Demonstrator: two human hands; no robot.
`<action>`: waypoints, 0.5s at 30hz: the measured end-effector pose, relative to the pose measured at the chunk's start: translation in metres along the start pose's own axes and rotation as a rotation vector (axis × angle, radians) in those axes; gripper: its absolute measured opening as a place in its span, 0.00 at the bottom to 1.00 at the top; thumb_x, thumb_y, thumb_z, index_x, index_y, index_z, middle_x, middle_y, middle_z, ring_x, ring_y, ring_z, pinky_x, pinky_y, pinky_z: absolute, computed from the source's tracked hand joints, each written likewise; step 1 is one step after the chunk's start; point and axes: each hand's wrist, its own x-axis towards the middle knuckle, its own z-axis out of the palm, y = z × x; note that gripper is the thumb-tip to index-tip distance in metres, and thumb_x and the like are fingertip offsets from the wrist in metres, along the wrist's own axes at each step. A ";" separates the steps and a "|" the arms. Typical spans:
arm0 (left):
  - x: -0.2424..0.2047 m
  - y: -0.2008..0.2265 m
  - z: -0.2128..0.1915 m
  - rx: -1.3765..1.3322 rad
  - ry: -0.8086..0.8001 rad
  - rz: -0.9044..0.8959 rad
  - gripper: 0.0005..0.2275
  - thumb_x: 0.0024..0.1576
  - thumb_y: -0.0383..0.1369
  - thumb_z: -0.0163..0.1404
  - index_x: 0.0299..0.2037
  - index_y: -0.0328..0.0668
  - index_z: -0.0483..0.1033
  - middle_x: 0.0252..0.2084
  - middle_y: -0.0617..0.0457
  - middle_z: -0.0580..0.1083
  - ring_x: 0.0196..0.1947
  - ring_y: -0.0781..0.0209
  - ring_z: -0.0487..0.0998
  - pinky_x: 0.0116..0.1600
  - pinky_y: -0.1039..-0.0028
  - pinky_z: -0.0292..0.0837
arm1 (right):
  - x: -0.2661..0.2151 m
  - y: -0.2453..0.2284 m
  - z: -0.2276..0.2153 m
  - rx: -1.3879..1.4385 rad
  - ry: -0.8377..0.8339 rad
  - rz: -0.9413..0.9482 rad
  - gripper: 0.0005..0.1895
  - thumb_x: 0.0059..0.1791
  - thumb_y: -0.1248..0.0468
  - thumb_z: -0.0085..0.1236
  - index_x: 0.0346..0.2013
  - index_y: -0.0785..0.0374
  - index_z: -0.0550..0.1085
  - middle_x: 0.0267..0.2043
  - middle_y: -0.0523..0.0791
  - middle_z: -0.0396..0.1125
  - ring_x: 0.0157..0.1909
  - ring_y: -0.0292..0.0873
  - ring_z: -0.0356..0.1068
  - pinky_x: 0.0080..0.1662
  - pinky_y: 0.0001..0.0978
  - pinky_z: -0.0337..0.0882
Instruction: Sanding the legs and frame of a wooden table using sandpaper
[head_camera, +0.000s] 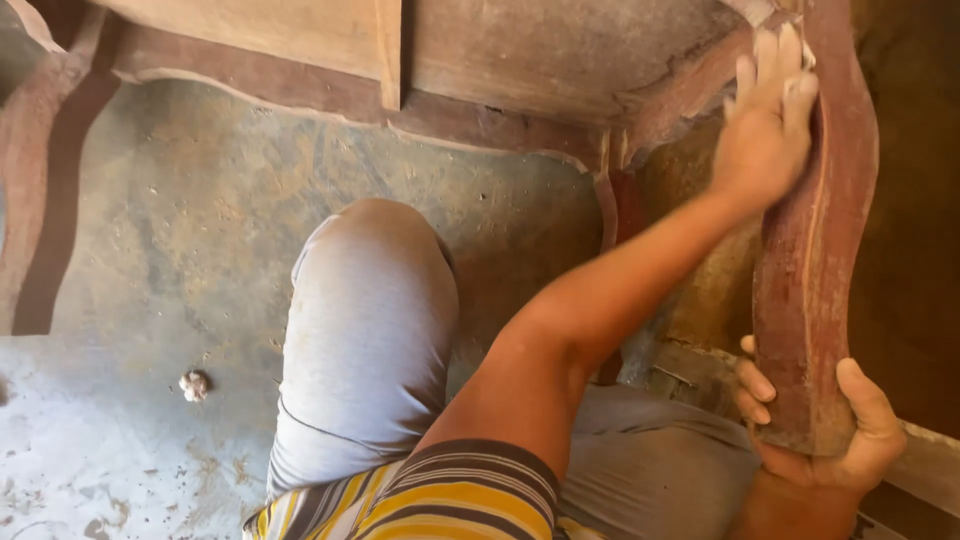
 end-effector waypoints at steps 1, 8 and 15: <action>-0.016 0.021 -0.010 -0.132 -0.057 -0.046 0.29 0.68 0.49 0.24 0.79 0.54 0.43 0.85 0.45 0.47 0.87 0.34 0.41 0.83 0.42 0.39 | -0.002 -0.005 -0.010 -0.030 -0.020 0.118 0.29 0.59 0.61 0.49 0.68 0.81 0.60 0.51 0.63 0.63 0.41 0.51 0.61 0.42 0.38 0.65; 0.001 -0.009 0.004 -0.063 -0.046 -0.013 0.29 0.68 0.51 0.21 0.80 0.58 0.36 0.86 0.52 0.39 0.86 0.32 0.41 0.81 0.38 0.38 | -0.001 -0.013 -0.018 -0.062 -0.043 0.201 0.31 0.61 0.58 0.52 0.64 0.87 0.62 0.42 0.60 0.65 0.40 0.52 0.60 0.43 0.39 0.63; -0.089 0.043 -0.061 -0.318 -0.229 0.007 0.25 0.72 0.45 0.27 0.79 0.47 0.49 0.84 0.50 0.51 0.88 0.44 0.48 0.89 0.60 0.42 | -0.001 -0.009 -0.010 -0.048 -0.041 0.221 0.32 0.60 0.56 0.54 0.63 0.86 0.60 0.43 0.58 0.63 0.40 0.50 0.61 0.43 0.37 0.63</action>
